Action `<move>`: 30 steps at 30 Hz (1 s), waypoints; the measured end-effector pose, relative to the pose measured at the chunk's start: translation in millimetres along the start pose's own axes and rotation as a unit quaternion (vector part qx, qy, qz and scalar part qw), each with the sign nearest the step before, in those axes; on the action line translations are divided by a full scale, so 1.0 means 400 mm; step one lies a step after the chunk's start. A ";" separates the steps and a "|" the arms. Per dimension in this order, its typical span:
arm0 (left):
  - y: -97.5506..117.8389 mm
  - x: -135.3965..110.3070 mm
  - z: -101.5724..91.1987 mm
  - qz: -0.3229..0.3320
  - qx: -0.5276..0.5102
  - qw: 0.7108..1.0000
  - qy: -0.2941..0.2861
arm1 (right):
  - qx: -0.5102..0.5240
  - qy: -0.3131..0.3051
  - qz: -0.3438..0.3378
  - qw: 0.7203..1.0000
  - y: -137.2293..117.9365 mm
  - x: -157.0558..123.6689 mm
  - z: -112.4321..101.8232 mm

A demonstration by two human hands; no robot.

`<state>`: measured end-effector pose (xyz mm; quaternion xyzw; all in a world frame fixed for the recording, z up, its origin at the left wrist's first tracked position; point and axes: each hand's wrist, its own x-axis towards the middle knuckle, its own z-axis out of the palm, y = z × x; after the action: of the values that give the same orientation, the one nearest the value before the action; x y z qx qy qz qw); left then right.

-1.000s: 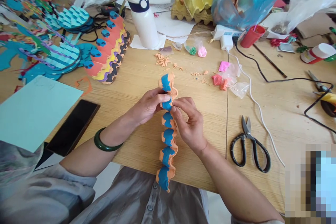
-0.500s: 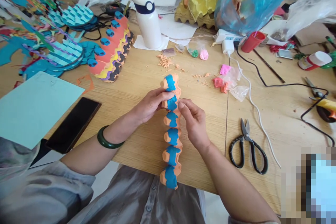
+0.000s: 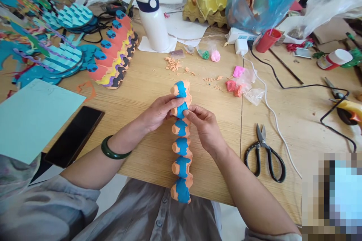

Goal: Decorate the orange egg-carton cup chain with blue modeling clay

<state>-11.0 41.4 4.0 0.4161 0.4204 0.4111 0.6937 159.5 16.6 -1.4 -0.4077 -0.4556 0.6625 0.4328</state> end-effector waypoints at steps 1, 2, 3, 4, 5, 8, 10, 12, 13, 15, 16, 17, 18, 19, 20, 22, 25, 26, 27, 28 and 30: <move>0.000 0.000 0.000 -0.005 -0.001 1.000 0.003 | 0.007 -0.003 0.010 1.000 -0.002 0.000 0.001; 0.000 0.001 -0.001 -0.007 -0.002 1.000 0.003 | 0.014 -0.002 0.019 1.000 -0.005 0.000 0.001; 0.000 0.001 -0.001 -0.008 -0.002 1.000 0.004 | 0.022 0.000 0.028 0.999 -0.007 0.000 0.002; -0.001 0.001 -0.001 -0.009 -0.001 1.000 0.004 | 0.029 0.004 0.035 0.999 -0.010 0.000 0.003; -0.001 0.000 0.000 -0.011 0.001 1.000 0.003 | 0.035 0.008 0.040 0.999 -0.012 -0.001 0.004; 0.000 -0.002 0.002 -0.011 -0.006 1.000 0.004 | 0.039 0.018 0.047 0.998 -0.019 -0.003 0.003; 0.003 -0.003 0.003 -0.009 -0.022 1.000 -0.003 | 0.036 0.022 0.049 0.998 -0.021 -0.005 0.002; 0.006 -0.004 0.002 -0.007 -0.036 0.999 -0.017 | 0.039 0.023 0.052 0.998 -0.022 -0.006 0.000; 0.008 -0.005 0.001 -0.006 -0.038 0.999 -0.024 | 0.043 0.025 0.052 0.997 -0.023 -0.006 -0.001; 0.012 -0.005 0.000 -0.001 -0.032 0.999 -0.033 | 0.055 0.031 0.050 0.997 -0.024 -0.007 0.000; 0.013 -0.005 0.000 0.004 -0.026 0.999 -0.033 | 0.062 0.031 0.052 0.996 -0.025 -0.007 0.000; 0.014 -0.005 0.000 0.008 -0.020 0.999 -0.034 | 0.069 0.029 0.055 0.996 -0.027 -0.006 0.000; 0.015 -0.004 0.000 0.012 -0.014 0.999 -0.038 | 0.075 0.024 0.060 0.995 -0.030 -0.006 0.000; 0.015 -0.004 0.000 0.018 -0.008 0.999 -0.045 | 0.081 0.013 0.071 0.994 -0.035 -0.005 0.000; 0.014 -0.003 0.000 0.026 -0.001 0.998 -0.058 | 0.089 -0.001 0.087 0.992 -0.040 -0.004 -0.002; 0.010 -0.002 0.000 0.044 0.017 0.995 -0.090 | 0.110 -0.031 0.124 0.986 -0.049 0.000 -0.006; -0.002 -0.001 -0.001 0.064 0.055 0.989 -0.125 | 0.138 -0.039 0.177 0.974 -0.056 0.006 -0.015; -0.007 0.000 -0.001 0.065 0.064 0.987 -0.130 | 0.141 -0.030 0.185 0.972 -0.056 0.008 -0.018; -0.011 0.002 -0.001 0.065 0.070 0.986 -0.133 | 0.140 -0.021 0.188 0.972 -0.055 0.009 -0.020; -0.016 0.003 -0.001 0.065 0.073 0.986 -0.136 | 0.137 -0.013 0.185 0.973 -0.053 0.009 -0.021; -0.022 0.007 -0.003 0.064 0.065 0.986 -0.140 | 0.127 -0.004 0.166 0.978 -0.050 0.008 -0.020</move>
<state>-9.2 41.3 -5.2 0.5396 0.3176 0.3645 0.6893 170.0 25.8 15.1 -0.4165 -0.2954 0.7791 0.3636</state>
